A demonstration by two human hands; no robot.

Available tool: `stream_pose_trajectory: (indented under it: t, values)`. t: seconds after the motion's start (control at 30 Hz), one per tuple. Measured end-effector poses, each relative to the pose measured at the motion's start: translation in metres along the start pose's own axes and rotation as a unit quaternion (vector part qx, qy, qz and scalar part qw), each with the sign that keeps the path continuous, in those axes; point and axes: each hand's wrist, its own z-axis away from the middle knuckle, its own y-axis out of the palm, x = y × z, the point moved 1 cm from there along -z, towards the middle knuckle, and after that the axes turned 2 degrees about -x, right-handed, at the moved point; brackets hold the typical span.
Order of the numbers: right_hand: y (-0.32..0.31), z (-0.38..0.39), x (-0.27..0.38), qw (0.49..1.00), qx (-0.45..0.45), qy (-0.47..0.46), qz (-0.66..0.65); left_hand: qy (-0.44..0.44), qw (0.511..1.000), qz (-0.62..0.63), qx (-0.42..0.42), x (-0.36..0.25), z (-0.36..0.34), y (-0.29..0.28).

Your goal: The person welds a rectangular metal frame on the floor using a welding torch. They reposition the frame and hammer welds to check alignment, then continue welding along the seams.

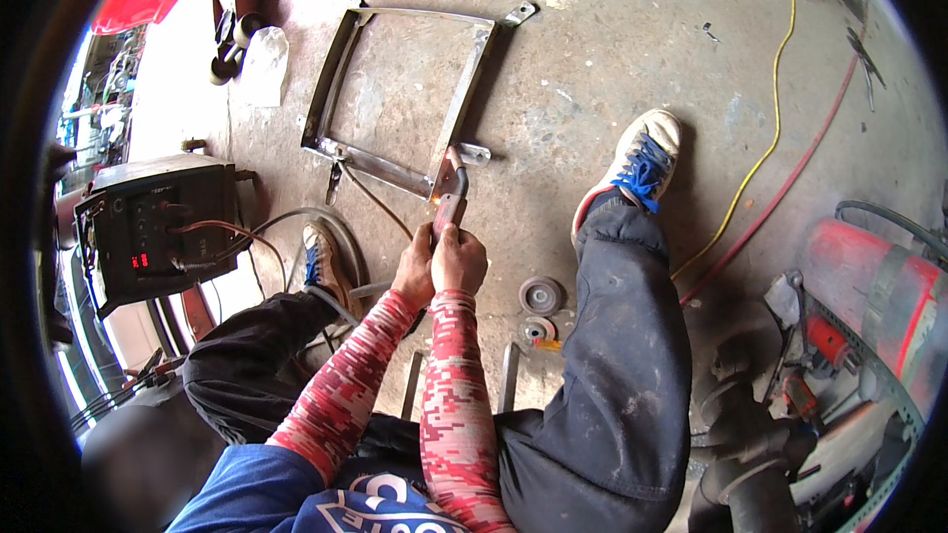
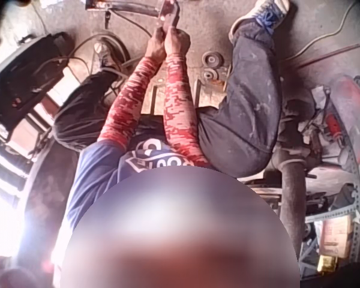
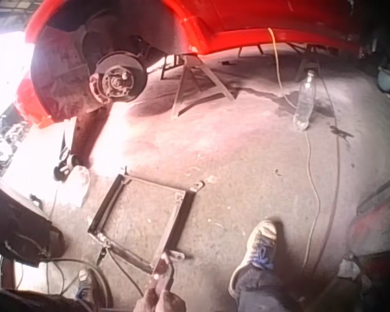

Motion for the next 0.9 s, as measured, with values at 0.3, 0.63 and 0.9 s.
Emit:
stream_pose_trajectory:
  t: [0.3, 0.63, 0.9]
  values:
    - [-0.002, -0.001, 0.0, 1.0, 0.0, -0.004, 0.003, 0.03, 0.999, -0.021, -0.006, 0.007, -0.003, 0.004]
    - [0.001, -0.002, -0.002, 1.0, 0.002, 0.001, -0.003, 0.019, 1.0, -0.011, -0.006, 0.004, -0.004, 0.001]
    - [0.002, -0.001, 0.002, 1.0, 0.0, -0.014, 0.001, -0.008, 1.0, -0.003, 0.015, 0.001, -0.007, -0.006]
